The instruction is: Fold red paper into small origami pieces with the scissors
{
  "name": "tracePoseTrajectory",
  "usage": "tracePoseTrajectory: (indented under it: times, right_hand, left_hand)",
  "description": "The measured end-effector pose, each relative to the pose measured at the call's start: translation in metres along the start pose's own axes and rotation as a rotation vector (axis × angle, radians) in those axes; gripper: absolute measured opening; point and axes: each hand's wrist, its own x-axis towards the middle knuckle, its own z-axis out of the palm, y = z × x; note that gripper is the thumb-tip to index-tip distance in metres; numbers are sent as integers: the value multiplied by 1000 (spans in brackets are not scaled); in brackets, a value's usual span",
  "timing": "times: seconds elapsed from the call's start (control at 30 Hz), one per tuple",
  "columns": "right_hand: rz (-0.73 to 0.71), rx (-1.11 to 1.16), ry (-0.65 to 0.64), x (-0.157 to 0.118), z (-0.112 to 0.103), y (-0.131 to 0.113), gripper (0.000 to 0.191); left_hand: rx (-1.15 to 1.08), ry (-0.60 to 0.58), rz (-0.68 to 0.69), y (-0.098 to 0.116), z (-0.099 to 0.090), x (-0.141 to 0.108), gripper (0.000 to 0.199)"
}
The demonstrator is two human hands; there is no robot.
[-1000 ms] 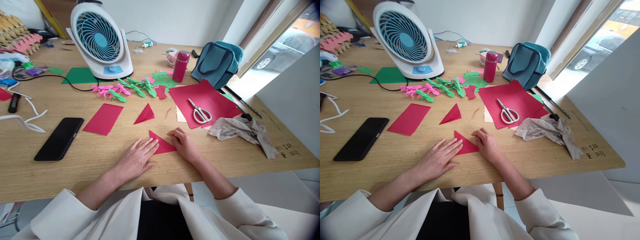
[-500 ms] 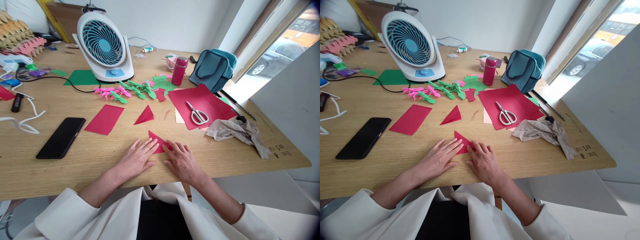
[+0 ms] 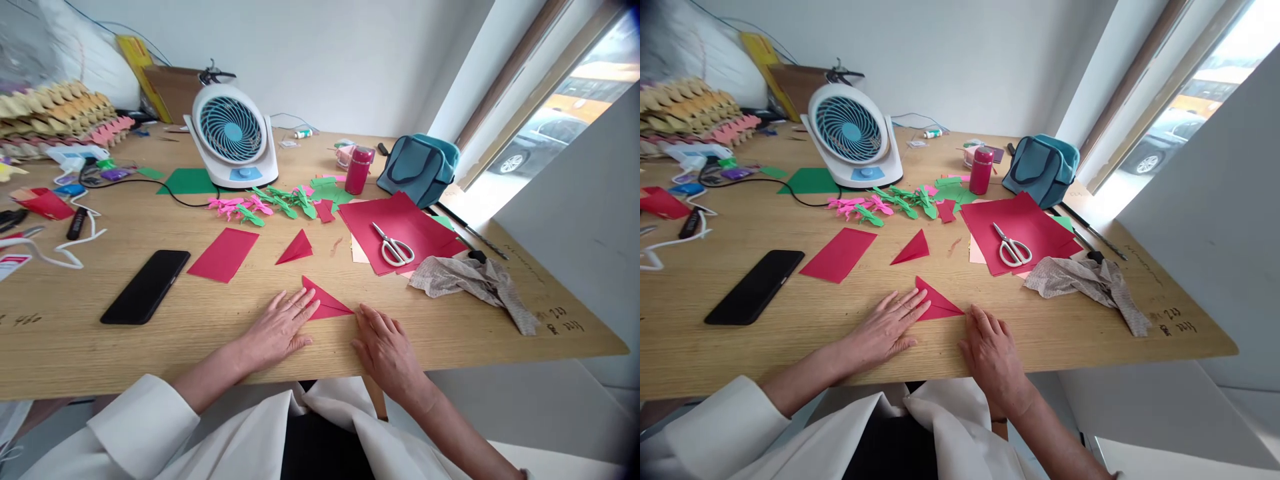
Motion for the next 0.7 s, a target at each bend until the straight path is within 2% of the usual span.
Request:
tracePoseTrajectory:
  times: [0.13, 0.27, 0.47, 0.57, 0.7]
  right_hand:
    - [10, 39, 37, 0, 4, -3, 47]
    - [-32, 88, 58, -3, 2, -13, 54]
    - [-278, 143, 37, -5, 4, -32, 76]
    - [-372, 137, 76, -5, 16, -38, 75]
    - [-427, 166, 198, -7, 30, -42, 51]
  left_hand:
    - [-7, -33, 18, -1, -4, -4, 73]
    - [-15, -30, 37, 1, -9, -16, 71]
    - [-3, -39, 52, 9, -7, -46, 84]
    - [64, 60, 86, 14, -1, -60, 87]
    - [186, 246, 120, 19, 16, -75, 55]
